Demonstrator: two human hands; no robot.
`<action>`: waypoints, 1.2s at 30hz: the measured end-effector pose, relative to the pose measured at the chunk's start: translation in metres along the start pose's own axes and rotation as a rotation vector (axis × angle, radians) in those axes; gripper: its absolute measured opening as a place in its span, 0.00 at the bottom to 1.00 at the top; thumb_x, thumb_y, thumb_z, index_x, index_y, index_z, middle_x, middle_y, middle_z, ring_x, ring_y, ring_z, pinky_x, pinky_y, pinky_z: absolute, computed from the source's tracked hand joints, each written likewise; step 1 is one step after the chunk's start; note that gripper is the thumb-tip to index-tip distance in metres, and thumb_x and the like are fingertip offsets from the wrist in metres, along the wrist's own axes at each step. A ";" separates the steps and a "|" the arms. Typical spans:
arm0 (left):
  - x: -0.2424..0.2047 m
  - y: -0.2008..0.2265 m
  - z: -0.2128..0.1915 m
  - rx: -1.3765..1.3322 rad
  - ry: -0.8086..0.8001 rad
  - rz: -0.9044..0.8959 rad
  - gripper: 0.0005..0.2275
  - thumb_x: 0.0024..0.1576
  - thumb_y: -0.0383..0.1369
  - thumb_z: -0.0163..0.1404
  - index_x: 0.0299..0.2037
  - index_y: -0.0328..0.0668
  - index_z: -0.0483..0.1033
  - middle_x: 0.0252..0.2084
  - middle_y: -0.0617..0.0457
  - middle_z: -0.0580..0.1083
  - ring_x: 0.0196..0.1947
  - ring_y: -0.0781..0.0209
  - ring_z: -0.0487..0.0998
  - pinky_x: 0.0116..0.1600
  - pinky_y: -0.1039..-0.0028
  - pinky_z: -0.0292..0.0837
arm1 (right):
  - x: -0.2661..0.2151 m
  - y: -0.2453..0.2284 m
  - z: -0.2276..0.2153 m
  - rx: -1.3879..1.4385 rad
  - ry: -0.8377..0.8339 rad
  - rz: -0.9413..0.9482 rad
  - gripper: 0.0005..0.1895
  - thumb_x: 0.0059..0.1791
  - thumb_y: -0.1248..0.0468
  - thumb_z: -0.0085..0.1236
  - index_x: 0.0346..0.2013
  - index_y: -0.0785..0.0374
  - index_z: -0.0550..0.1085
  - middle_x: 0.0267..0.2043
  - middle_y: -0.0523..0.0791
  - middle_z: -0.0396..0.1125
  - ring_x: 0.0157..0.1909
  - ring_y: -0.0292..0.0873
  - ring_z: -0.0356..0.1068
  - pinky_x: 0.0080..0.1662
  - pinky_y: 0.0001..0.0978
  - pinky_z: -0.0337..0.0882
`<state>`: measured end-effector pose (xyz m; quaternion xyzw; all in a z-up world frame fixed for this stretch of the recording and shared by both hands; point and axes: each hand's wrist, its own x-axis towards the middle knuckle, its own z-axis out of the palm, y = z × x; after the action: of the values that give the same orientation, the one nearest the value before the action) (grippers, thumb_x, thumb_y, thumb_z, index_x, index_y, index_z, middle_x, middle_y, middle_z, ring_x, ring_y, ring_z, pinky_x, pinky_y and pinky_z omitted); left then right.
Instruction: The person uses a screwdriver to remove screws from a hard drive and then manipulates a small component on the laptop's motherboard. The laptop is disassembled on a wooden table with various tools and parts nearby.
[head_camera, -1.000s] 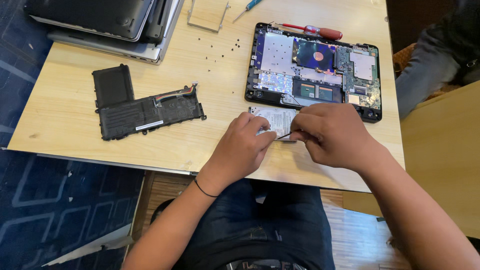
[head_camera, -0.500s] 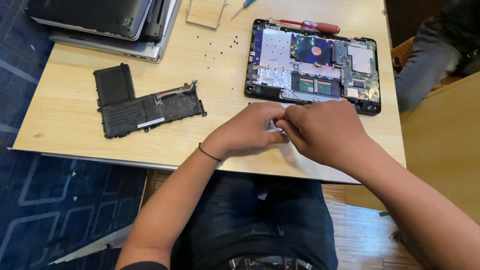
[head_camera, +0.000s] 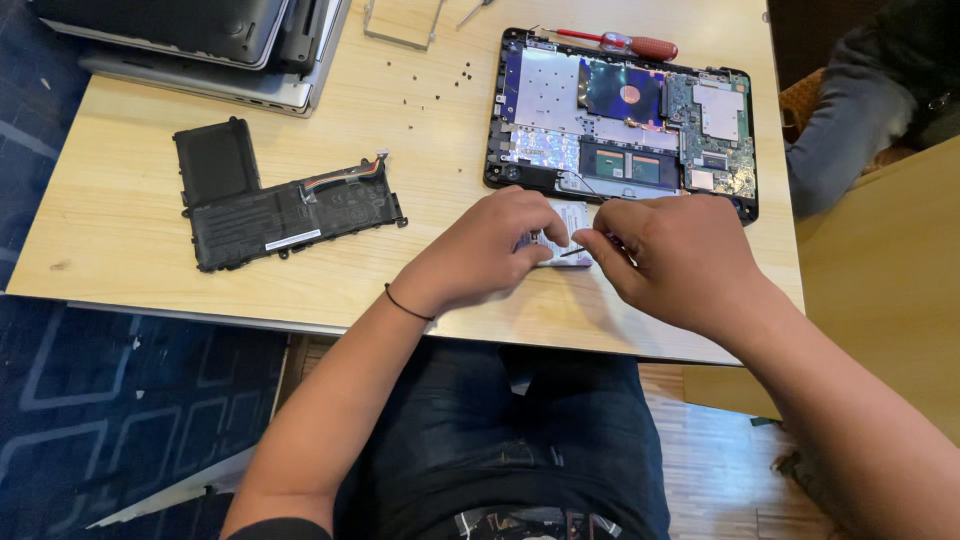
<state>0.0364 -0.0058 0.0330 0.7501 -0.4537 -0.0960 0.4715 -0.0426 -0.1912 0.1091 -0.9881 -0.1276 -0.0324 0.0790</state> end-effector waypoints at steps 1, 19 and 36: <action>-0.004 -0.001 0.001 0.001 0.000 0.002 0.03 0.51 0.26 0.52 0.34 0.42 0.75 0.34 0.51 0.73 0.41 0.53 0.74 0.49 0.68 0.68 | -0.001 0.000 0.000 -0.001 0.002 0.001 0.10 0.48 0.57 0.50 0.25 0.56 0.73 0.13 0.43 0.61 0.22 0.54 0.67 0.26 0.40 0.65; -0.038 -0.020 0.037 0.575 0.168 0.284 0.07 0.56 0.24 0.45 0.38 0.42 0.76 0.38 0.50 0.69 0.48 0.53 0.70 0.49 0.68 0.70 | -0.015 0.058 0.050 0.779 0.344 0.211 0.06 0.44 0.72 0.62 0.35 0.65 0.76 0.22 0.45 0.65 0.25 0.35 0.63 0.28 0.22 0.65; -0.027 -0.024 0.051 0.689 0.254 0.224 0.05 0.44 0.26 0.53 0.27 0.48 0.74 0.33 0.55 0.66 0.39 0.54 0.69 0.45 0.65 0.68 | -0.016 0.079 0.110 1.715 0.545 0.129 0.09 0.50 0.78 0.45 0.41 0.67 0.58 0.37 0.61 0.66 0.32 0.53 0.74 0.31 0.30 0.80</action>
<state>0.0062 -0.0127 -0.0212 0.8164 -0.4764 0.2078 0.2518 -0.0328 -0.2529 -0.0121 -0.5534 -0.0293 -0.1547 0.8179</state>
